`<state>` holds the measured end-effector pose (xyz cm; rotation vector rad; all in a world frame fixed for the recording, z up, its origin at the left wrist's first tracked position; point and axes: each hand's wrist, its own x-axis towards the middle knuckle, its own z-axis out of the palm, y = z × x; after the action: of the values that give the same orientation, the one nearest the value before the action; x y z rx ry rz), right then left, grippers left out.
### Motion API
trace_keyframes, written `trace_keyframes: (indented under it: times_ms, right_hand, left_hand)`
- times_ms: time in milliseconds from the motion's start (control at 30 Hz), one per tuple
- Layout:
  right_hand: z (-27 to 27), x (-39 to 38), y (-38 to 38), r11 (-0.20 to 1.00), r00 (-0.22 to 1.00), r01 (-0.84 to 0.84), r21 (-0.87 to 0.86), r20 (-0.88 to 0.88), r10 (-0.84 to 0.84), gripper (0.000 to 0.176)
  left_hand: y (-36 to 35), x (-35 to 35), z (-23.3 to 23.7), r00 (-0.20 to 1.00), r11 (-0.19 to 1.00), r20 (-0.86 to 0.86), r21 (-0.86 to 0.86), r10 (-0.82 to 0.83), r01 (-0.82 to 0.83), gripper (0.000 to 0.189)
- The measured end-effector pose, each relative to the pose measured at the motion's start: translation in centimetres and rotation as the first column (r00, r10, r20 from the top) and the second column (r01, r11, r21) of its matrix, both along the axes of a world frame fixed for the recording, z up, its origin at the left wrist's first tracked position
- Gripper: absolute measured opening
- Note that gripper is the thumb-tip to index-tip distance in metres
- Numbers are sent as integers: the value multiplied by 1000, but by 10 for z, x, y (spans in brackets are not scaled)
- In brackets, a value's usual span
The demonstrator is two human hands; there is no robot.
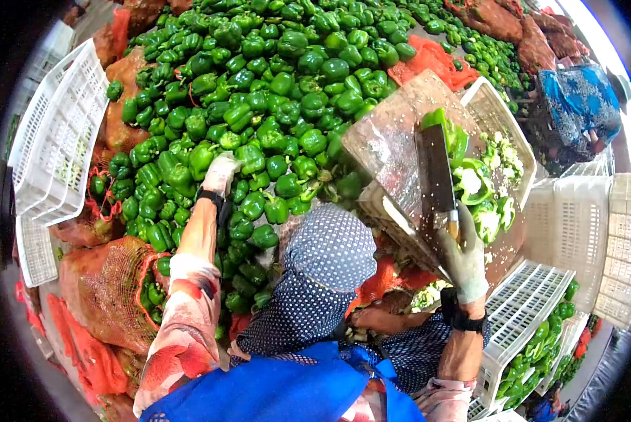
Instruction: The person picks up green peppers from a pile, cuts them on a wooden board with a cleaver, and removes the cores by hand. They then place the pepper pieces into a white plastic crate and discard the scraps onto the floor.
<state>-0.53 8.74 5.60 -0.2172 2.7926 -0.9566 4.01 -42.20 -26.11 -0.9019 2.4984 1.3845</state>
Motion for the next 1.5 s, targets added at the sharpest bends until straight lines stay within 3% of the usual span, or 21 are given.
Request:
trace_keyframes:
  times_ms: [33, 67, 133, 233, 333, 367, 433, 467, 600, 667, 733, 800, 867, 933, 967, 1067, 1100, 1200, 1300, 1433, 1500]
  right_hand:
    - [4, 1, -4, 999, 999, 13, -29, 43, -12, 56]
    - [6, 1, -5, 998, 996, 29, -58, 87, -23, 56]
    - [-2, 2, -3, 999, 999, 26, -30, 26, -25, 56]
    - [4, 1, -9, 997, 997, 29, -65, 80, -24, 55]
    - [0, 3, -3, 999, 1000, -6, -32, 2, 6, 55]
    - [-3, 3, -2, 996, 999, 25, -86, 36, -22, 55]
    - [-3, 3, 1, 999, 1000, -11, -33, -10, 10, 54]
    - [-1, 4, -1, 999, 1000, -11, -41, -3, 11, 53]
    - [0, 6, -3, 1000, 998, -27, 10, -62, 28, 52]
    - [-12, 5, 4, 1000, 998, -29, -11, -49, 28, 57]
    - [-15, 10, 7, 997, 1000, -24, -68, -6, 23, 59]
    - [-21, 12, 13, 995, 990, -73, -68, -127, 64, 60]
    - [6, 19, 6, 998, 999, -38, -56, 17, 39, 62]
    - [4, 31, 8, 998, 995, -3, -65, -97, -3, 63]
    - [1, 36, 12, 994, 983, -16, -109, -186, -5, 63]
    - [28, 48, 8, 978, 996, 65, -197, -47, -76, 63]
    - [27, 48, 11, 985, 993, 36, -166, -103, -53, 63]
    - [21, 49, 16, 992, 985, 12, -125, -168, -33, 61]
    - [26, 49, 23, 992, 984, 17, -124, -171, -38, 60]
    - [56, 58, 12, 980, 879, -71, -187, -475, -27, 61]
    - [63, 62, 7, 961, 815, -116, -251, -577, -52, 61]
  left_hand:
    - [7, -11, 12, 995, 984, 81, -163, -55, 67, 42]
    - [14, -20, 17, 995, 999, 84, 17, 44, -46, 45]
    - [11, -31, 29, 978, 995, 187, 23, -96, 94, 47]
    - [4, -28, -37, 985, 984, -102, 101, -137, 147, 41]
    - [19, -27, -29, 994, 940, -69, 335, 88, -60, 26]
    - [20, -23, -19, 964, 980, -211, 80, -160, 180, 24]
    - [46, -19, 21, 983, 809, -25, 571, 184, -137, 25]
    - [60, -14, 42, 951, 771, -32, 595, 308, -229, 24]
    - [85, -21, 98, 890, 630, -211, 770, 405, -104, 54]
    - [121, -37, 177, 827, 664, -351, 747, 438, -35, 54]
    - [146, -63, 218, 821, 832, -538, 532, 192, 154, 54]
    - [172, -99, 232, 670, 978, -726, -20, -156, 206, 63]
    - [221, -108, 280, 517, 940, -784, -291, -342, 179, 64]
    - [258, -114, 313, 647, 823, -697, 145, -309, 549, 61]
    - [275, -109, 317, 534, 875, -735, -169, -418, 453, 55]
    - [296, -100, 316, 542, 789, -646, -159, -537, 593, 65]
    - [301, -109, 256, 499, 845, -730, -203, -467, 494, 69]
    - [294, -105, 240, 527, 843, -727, -132, -440, 522, 69]
    - [290, -97, 256, 788, 813, -534, 283, -306, 508, 64]
    - [290, -100, 243, 672, 883, -663, 36, -330, 469, 53]
    - [289, -103, 235, 709, 878, -640, 112, -294, 465, 51]
